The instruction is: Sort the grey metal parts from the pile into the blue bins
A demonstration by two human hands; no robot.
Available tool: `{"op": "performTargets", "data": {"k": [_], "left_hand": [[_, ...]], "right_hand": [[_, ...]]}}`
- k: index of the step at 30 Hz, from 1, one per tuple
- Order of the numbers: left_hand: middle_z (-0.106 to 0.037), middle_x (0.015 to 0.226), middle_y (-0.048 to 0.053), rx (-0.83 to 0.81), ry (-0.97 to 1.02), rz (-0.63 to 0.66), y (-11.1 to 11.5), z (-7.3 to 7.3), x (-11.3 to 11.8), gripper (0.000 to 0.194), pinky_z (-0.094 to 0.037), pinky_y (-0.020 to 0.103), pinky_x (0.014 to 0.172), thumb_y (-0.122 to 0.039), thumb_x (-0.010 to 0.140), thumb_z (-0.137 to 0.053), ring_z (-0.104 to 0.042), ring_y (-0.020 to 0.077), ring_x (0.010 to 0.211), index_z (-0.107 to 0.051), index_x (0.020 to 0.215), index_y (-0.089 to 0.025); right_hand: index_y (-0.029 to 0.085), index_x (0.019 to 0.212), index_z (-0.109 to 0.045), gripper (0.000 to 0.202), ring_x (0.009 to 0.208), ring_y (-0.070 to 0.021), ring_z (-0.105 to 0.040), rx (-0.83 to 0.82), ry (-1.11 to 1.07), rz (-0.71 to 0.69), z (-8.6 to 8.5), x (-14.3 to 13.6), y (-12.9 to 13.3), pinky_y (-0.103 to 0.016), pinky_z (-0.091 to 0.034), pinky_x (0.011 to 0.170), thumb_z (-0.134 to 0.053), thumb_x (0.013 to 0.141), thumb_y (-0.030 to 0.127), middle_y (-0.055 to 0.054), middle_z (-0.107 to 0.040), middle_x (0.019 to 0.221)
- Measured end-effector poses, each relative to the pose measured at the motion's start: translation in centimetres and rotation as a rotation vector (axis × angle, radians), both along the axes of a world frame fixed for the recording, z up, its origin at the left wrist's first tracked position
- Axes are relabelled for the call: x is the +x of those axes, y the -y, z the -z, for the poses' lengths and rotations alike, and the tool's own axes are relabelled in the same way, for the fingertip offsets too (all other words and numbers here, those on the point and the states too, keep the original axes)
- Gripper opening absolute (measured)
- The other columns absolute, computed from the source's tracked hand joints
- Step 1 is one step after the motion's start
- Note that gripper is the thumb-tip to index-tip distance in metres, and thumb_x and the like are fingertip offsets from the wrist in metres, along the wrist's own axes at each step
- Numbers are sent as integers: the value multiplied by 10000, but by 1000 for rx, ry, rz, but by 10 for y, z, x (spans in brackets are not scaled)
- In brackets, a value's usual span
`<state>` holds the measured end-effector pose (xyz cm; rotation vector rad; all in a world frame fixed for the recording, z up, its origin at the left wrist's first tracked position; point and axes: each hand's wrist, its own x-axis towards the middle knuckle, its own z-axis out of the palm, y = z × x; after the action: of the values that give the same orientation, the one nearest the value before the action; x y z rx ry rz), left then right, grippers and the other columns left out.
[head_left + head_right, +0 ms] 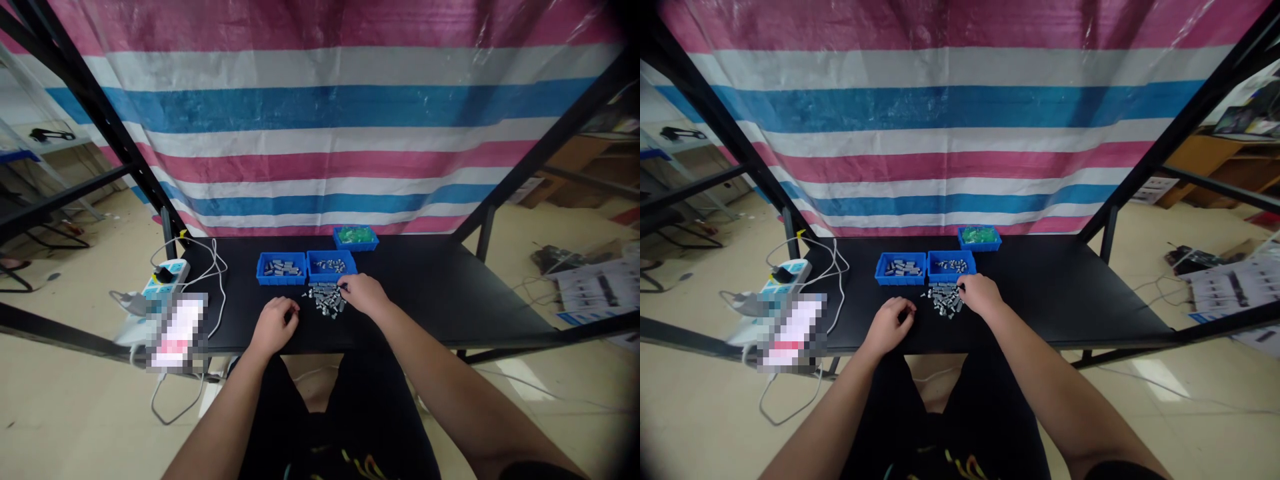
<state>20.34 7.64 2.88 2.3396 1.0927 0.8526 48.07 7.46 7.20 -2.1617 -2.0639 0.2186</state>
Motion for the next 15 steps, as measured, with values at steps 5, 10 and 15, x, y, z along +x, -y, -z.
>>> {"op": "performTargets", "data": {"k": [5, 10, 15], "left_hand": [[-645, 847, 32, 3, 3, 0, 0, 1, 0, 143, -470, 361, 826, -130, 877, -553, -597, 216, 865, -640, 937, -227], [-646, 849, 32, -4, 6, 4, 0, 0, -1, 144, -468, 356, 821, -127, 878, -556, -590, 214, 865, -643, 937, -225], [-645, 848, 34, -7, -1, 5, 0, 0, -1, 133, -462, 353, 818, -129, 878, -557, -584, 212, 861, -639, 933, -219]], "right_hand": [[301, 1051, -768, 238, 818, -228, -683, -26, 33, -12, 9, 1, -3, -288, -428, 641, -638, 852, 279, -51, -761, 938], [294, 941, -773, 158, 733, -196, -660, 1, 15, -23, -3, 2, -3, -272, -405, 613, -679, 814, 280, -29, -749, 861], [269, 1050, -745, 244, 684, -156, -644, 189, -188, 68, -22, 2, -7, -249, -391, 600, -694, 850, 399, 11, -731, 769]]}}
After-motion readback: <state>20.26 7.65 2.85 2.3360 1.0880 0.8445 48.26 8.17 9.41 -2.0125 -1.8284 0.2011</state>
